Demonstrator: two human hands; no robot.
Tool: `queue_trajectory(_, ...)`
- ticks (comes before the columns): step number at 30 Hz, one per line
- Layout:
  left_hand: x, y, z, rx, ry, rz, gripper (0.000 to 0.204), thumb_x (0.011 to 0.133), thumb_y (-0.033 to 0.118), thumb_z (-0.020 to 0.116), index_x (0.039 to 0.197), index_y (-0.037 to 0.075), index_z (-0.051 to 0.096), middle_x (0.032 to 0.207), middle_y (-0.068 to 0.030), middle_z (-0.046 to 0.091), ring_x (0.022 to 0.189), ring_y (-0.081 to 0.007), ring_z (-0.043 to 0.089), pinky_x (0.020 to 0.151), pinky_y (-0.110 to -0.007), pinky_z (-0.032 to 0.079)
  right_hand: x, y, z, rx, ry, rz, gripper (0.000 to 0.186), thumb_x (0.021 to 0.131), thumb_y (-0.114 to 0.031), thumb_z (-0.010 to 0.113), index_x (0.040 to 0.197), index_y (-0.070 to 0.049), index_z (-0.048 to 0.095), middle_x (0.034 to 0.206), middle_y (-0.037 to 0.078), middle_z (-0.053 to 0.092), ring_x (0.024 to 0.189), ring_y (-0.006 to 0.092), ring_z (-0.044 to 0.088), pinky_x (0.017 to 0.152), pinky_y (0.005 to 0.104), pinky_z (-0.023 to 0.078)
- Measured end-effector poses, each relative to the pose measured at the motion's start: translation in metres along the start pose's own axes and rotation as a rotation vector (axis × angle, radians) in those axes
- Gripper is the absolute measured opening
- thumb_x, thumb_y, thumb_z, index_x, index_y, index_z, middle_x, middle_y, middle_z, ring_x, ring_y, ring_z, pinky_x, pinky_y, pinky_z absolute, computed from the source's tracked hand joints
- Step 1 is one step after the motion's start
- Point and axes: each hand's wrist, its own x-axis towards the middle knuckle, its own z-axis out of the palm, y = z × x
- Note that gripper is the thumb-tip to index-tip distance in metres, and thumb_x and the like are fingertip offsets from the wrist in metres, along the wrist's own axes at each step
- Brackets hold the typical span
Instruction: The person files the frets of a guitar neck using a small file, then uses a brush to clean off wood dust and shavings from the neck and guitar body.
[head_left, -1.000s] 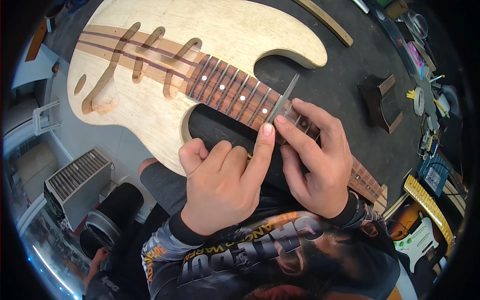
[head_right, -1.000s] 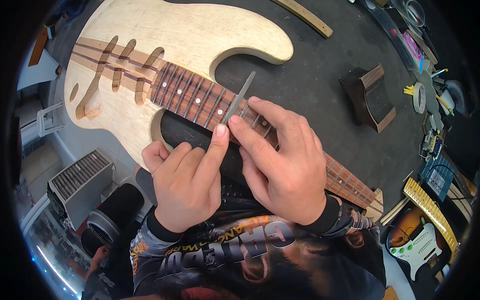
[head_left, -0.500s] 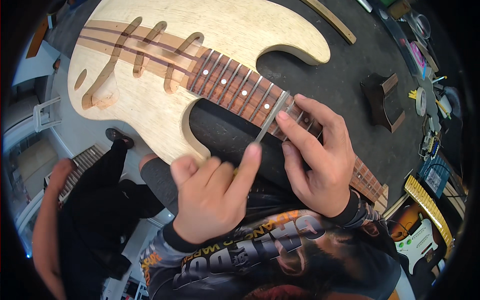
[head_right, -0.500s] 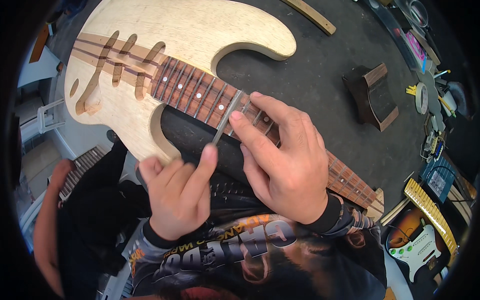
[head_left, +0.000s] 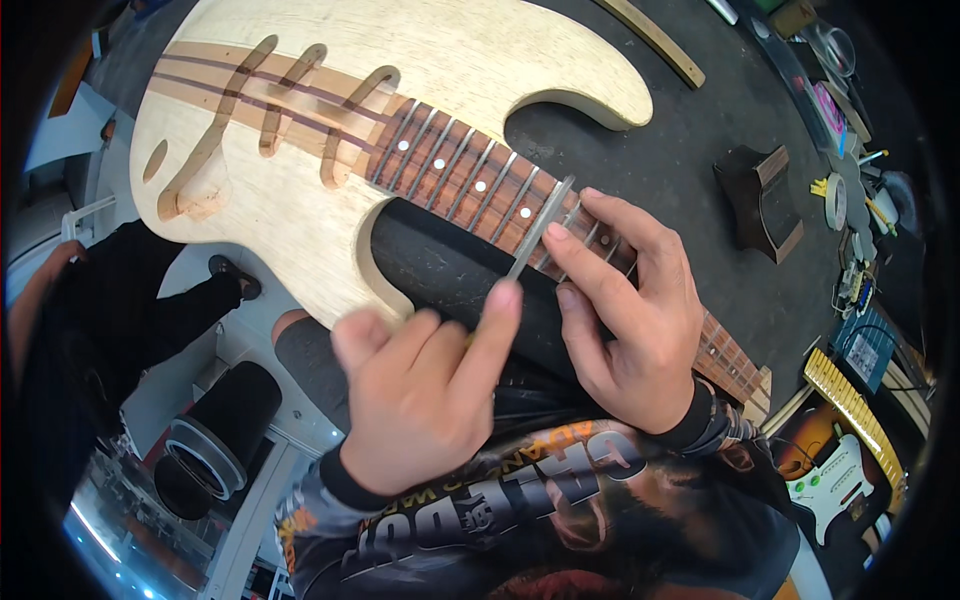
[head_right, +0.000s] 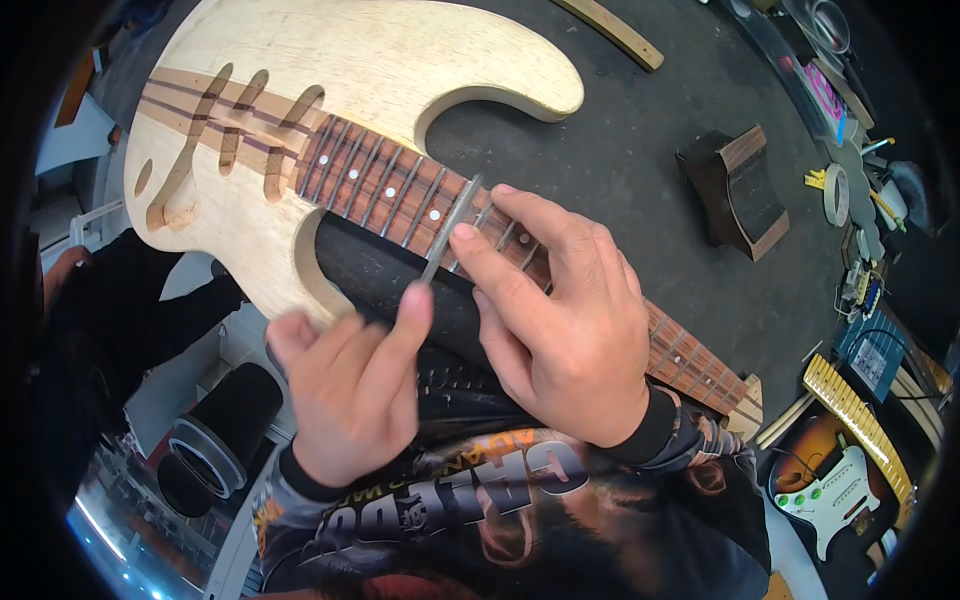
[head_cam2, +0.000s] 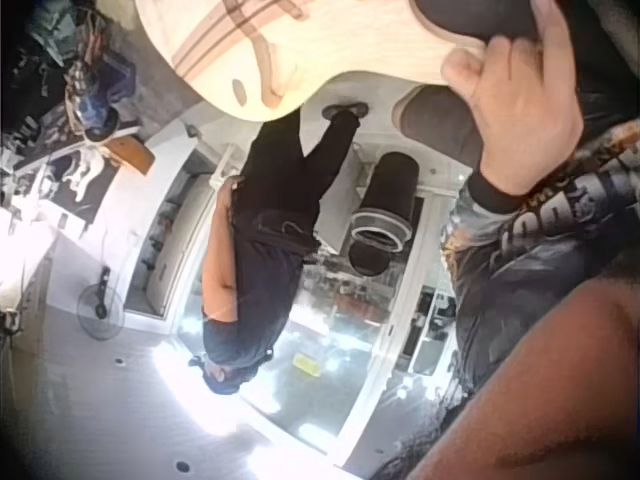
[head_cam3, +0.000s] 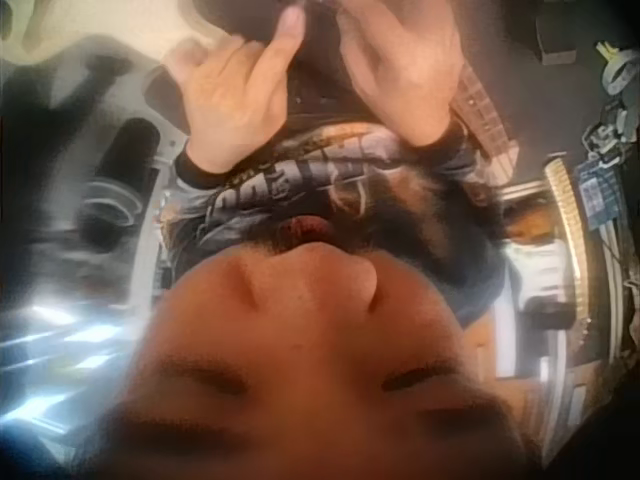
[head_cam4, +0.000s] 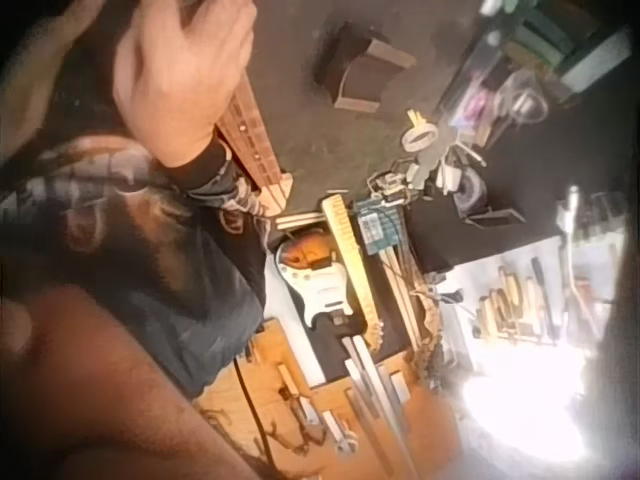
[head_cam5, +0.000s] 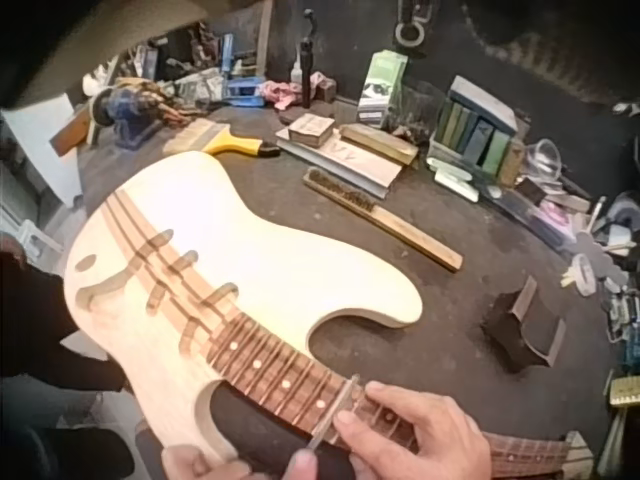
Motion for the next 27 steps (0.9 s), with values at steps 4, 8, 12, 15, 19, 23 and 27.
queue_trajectory(4,0.021,-0.002,0.007,0.008,0.062,0.051,0.064,0.085,0.008,0.073,0.148,0.002,0.075,0.076,0.0027,0.046,0.071,-0.0176,0.053,0.083,-0.046,0.033,0.001,0.002,-0.001,-0.006,0.006,0.020,0.059,0.079,-0.002,0.088,0.137,-0.016,0.083,0.144,0.017,0.071,0.114,0.0361,0.074,0.091,0.0453,0.061)
queue_trajectory(8,-0.035,0.002,-0.008,-0.015,0.022,-0.005,0.060,0.085,0.007,0.074,0.145,0.002,0.078,0.073,0.0038,0.042,0.069,-0.0165,0.050,0.082,-0.045,0.030,0.000,0.001,-0.003,-0.021,-0.001,-0.004,0.060,0.078,-0.002,0.088,0.136,-0.016,0.084,0.144,0.018,0.071,0.115,0.0361,0.074,0.092,0.0454,0.061)
queue_trajectory(12,-0.041,0.002,-0.013,0.014,-0.033,-0.003,0.059,0.084,0.005,0.073,0.142,0.002,0.079,0.071,0.0044,0.037,0.068,-0.0155,0.048,0.081,-0.044,0.027,0.000,0.002,-0.003,-0.015,-0.005,-0.024,0.061,0.076,-0.001,0.087,0.135,-0.017,0.084,0.144,0.018,0.071,0.115,0.0363,0.074,0.092,0.0453,0.062)
queue_trajectory(15,-0.030,0.001,-0.007,0.000,-0.018,-0.010,0.060,0.085,0.007,0.073,0.144,0.002,0.078,0.072,0.0037,0.040,0.069,-0.0161,0.050,0.082,-0.045,0.029,0.000,0.002,0.000,-0.007,-0.001,-0.029,0.061,0.076,-0.001,0.086,0.135,-0.017,0.084,0.145,0.018,0.071,0.115,0.0363,0.074,0.092,0.0452,0.061)
queue_trajectory(19,0.025,-0.003,0.007,0.039,0.069,0.078,0.062,0.086,0.010,0.072,0.148,0.002,0.076,0.077,0.0025,0.047,0.074,-0.0181,0.054,0.081,-0.048,0.033,0.001,-0.001,-0.002,-0.038,0.015,0.005,0.061,0.077,-0.001,0.086,0.136,-0.016,0.084,0.145,0.018,0.071,0.115,0.0365,0.074,0.092,0.0452,0.061)
queue_trajectory(23,-0.018,0.002,-0.003,0.020,0.018,0.022,0.059,0.086,0.009,0.073,0.145,0.002,0.077,0.075,0.0039,0.049,0.069,-0.0178,0.052,0.082,-0.045,0.032,-0.001,0.001,-0.004,-0.030,0.008,0.004,0.060,0.078,-0.001,0.086,0.136,-0.016,0.084,0.145,0.018,0.071,0.115,0.0364,0.074,0.092,0.0450,0.061)
queue_trajectory(27,-0.019,0.002,-0.009,-0.016,-0.018,-0.019,0.060,0.085,0.008,0.074,0.144,0.002,0.078,0.075,0.0040,0.049,0.069,-0.0172,0.052,0.082,-0.045,0.031,0.000,0.000,-0.002,0.002,-0.009,-0.011,0.061,0.078,-0.001,0.086,0.137,-0.016,0.084,0.145,0.018,0.071,0.115,0.0364,0.074,0.092,0.0451,0.061)
